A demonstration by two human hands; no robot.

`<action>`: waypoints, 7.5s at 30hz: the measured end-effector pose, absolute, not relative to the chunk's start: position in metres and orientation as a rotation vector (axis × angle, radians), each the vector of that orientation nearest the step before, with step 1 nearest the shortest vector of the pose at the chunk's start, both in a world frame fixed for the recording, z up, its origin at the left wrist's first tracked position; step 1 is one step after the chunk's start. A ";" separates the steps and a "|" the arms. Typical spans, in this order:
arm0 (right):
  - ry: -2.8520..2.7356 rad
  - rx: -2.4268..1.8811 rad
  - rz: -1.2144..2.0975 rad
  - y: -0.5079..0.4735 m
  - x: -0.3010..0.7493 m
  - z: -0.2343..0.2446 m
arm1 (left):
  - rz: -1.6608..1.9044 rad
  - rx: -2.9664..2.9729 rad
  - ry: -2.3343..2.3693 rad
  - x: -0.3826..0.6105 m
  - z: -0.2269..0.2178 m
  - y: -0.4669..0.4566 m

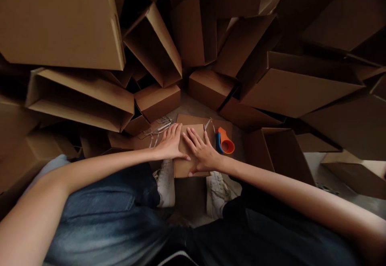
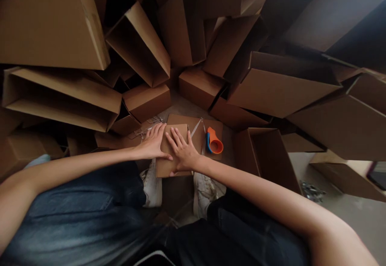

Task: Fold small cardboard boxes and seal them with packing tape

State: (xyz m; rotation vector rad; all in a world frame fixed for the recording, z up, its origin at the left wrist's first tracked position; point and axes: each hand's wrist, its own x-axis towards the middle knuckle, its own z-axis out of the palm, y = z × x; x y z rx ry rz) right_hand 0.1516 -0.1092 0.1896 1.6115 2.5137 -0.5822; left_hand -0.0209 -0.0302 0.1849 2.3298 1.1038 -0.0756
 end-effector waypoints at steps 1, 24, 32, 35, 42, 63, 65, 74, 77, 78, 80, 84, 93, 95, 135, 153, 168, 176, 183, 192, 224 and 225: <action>2.527 1.571 -0.606 -0.107 0.155 0.190 | -0.083 2.322 1.122 -0.021 0.185 -0.031; 2.562 1.379 -0.450 -0.106 0.156 0.207 | -0.032 2.264 1.117 -0.023 0.181 -0.032; 2.521 1.358 -0.428 -0.104 0.154 0.215 | -0.023 2.265 1.120 -0.024 0.180 -0.032; 2.527 1.353 -0.422 -0.105 0.155 0.212 | -0.011 2.265 1.115 -0.024 0.179 -0.032; 2.578 1.364 -0.341 -0.107 0.153 0.203 | -0.032 2.270 1.118 -0.024 0.180 -0.032; 2.564 1.411 -0.300 -0.103 0.147 0.208 | -0.023 2.245 1.113 -0.025 0.177 -0.031; 2.572 1.418 -0.310 -0.102 0.146 0.208 | -0.025 2.242 1.117 -0.026 0.177 -0.031; 2.562 1.468 -0.369 -0.102 0.146 0.213 | -0.025 2.243 1.111 -0.026 0.177 -0.030; 2.570 1.472 -0.400 -0.101 0.147 0.214 | -0.003 2.246 1.114 -0.025 0.176 -0.029; 2.571 1.471 -0.403 -0.101 0.147 0.214 | -0.004 2.247 1.113 -0.025 0.176 -0.029; 2.568 1.472 -0.401 -0.100 0.147 0.215 | -0.014 2.247 1.106 -0.025 0.177 -0.029; 2.545 1.480 -0.394 -0.099 0.147 0.219 | -0.050 2.243 1.123 -0.024 0.179 -0.029; 2.565 1.471 -0.386 -0.096 0.150 0.221 | -0.039 2.240 1.132 -0.024 0.179 -0.029; 2.576 1.469 -0.384 -0.095 0.151 0.219 | -0.028 2.246 1.131 -0.023 0.179 -0.029; 2.639 1.480 -0.355 -0.092 0.153 0.216 | -0.030 2.265 1.122 -0.024 0.178 -0.029; 2.596 1.415 -0.318 -0.095 0.151 0.216 | -0.033 2.262 1.135 -0.025 0.176 -0.029; 2.652 1.444 -0.372 -0.091 0.155 0.218 | -0.031 2.263 1.127 -0.026 0.177 -0.028; 2.646 1.392 -0.305 -0.093 0.155 0.216 | -0.044 2.248 1.133 -0.025 0.180 -0.028; 2.599 1.372 -0.357 -0.092 0.153 0.219 | -0.041 2.250 1.124 -0.025 0.180 -0.028; 2.627 1.480 -0.374 -0.088 0.153 0.218 | -0.042 2.258 1.109 -0.024 0.180 -0.027; 1.410 2.346 -1.979 -0.148 0.231 0.115 | -0.177 2.120 1.131 -0.069 0.208 0.036; 1.353 2.259 -2.051 -0.157 0.229 0.115 | -0.189 2.096 1.089 -0.070 0.210 0.038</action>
